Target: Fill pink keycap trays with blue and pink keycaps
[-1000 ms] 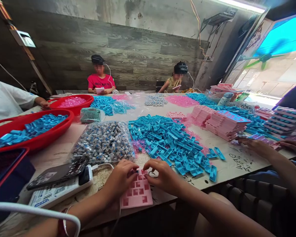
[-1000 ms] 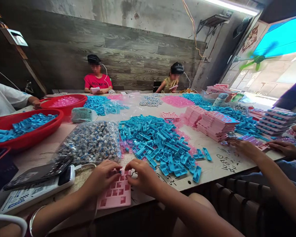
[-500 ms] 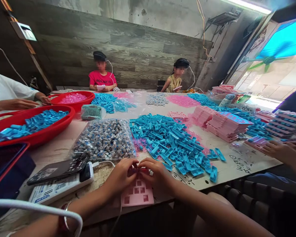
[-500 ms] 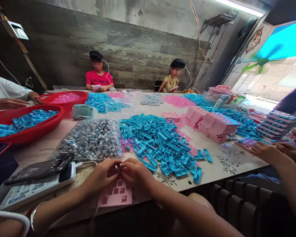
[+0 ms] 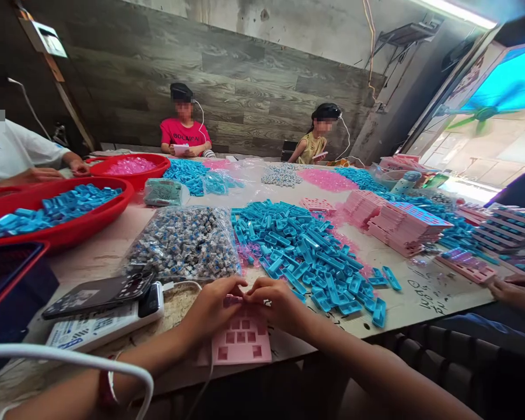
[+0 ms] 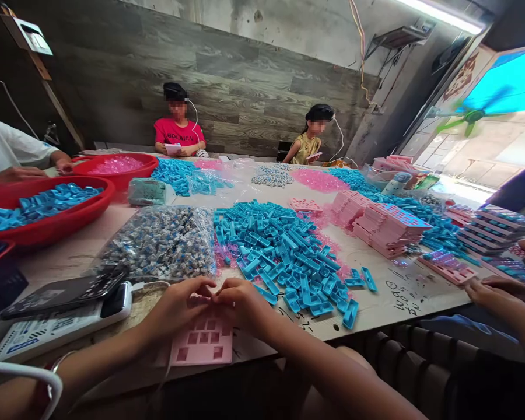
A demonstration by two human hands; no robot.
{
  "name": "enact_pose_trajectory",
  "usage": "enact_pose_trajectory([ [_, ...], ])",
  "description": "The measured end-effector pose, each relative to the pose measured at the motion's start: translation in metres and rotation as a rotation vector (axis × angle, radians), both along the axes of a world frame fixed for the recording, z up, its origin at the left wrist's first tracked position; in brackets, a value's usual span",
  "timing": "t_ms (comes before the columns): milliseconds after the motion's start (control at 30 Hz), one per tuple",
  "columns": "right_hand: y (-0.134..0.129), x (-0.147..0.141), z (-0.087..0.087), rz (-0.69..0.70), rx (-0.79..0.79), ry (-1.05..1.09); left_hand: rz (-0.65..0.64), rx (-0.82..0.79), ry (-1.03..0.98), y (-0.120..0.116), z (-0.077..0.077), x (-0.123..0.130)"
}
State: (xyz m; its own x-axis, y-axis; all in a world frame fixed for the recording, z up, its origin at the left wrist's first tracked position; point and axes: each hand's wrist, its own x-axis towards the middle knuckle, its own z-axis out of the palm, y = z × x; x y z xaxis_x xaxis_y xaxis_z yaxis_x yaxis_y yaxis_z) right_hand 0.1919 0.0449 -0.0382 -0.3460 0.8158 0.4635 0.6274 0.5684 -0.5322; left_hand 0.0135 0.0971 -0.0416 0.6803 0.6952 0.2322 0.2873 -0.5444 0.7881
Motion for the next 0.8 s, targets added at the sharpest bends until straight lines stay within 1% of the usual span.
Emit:
enact_pose_trajectory([
  [233,0.001,0.002,-0.001,0.022,-0.004,-0.016,-0.042,0.077,0.109,0.002,0.007,0.003],
  [300,0.002,0.002,-0.001,0.016,0.004,-0.019,-0.051,0.067,0.11,0.004,0.008,0.004],
  [367,0.002,0.001,-0.002,0.018,0.006,-0.012,-0.078,0.021,0.092,0.006,0.009,0.004],
  [467,0.003,0.002,-0.001,0.032,0.013,0.005,-0.155,-0.045,0.104,0.009,0.012,-0.002],
  [533,0.003,0.005,0.001,0.063,-0.006,0.006,-0.174,0.016,0.137,0.013,0.016,-0.011],
  [600,0.005,0.012,0.004,0.078,-0.027,0.003,-0.12,0.178,0.167,0.02,0.021,-0.024],
  [633,0.006,0.016,0.005,0.057,-0.026,-0.004,-0.071,0.277,0.189,0.025,0.024,-0.031],
  [700,0.011,0.026,0.006,-0.045,0.012,-0.042,0.05,0.442,0.269,0.038,0.027,-0.046],
  [767,0.018,0.035,0.005,-0.137,0.045,-0.153,0.15,0.521,0.388,0.052,0.029,-0.06],
  [800,0.022,0.038,0.003,-0.153,0.045,-0.236,0.175,0.53,0.446,0.058,0.029,-0.065],
])
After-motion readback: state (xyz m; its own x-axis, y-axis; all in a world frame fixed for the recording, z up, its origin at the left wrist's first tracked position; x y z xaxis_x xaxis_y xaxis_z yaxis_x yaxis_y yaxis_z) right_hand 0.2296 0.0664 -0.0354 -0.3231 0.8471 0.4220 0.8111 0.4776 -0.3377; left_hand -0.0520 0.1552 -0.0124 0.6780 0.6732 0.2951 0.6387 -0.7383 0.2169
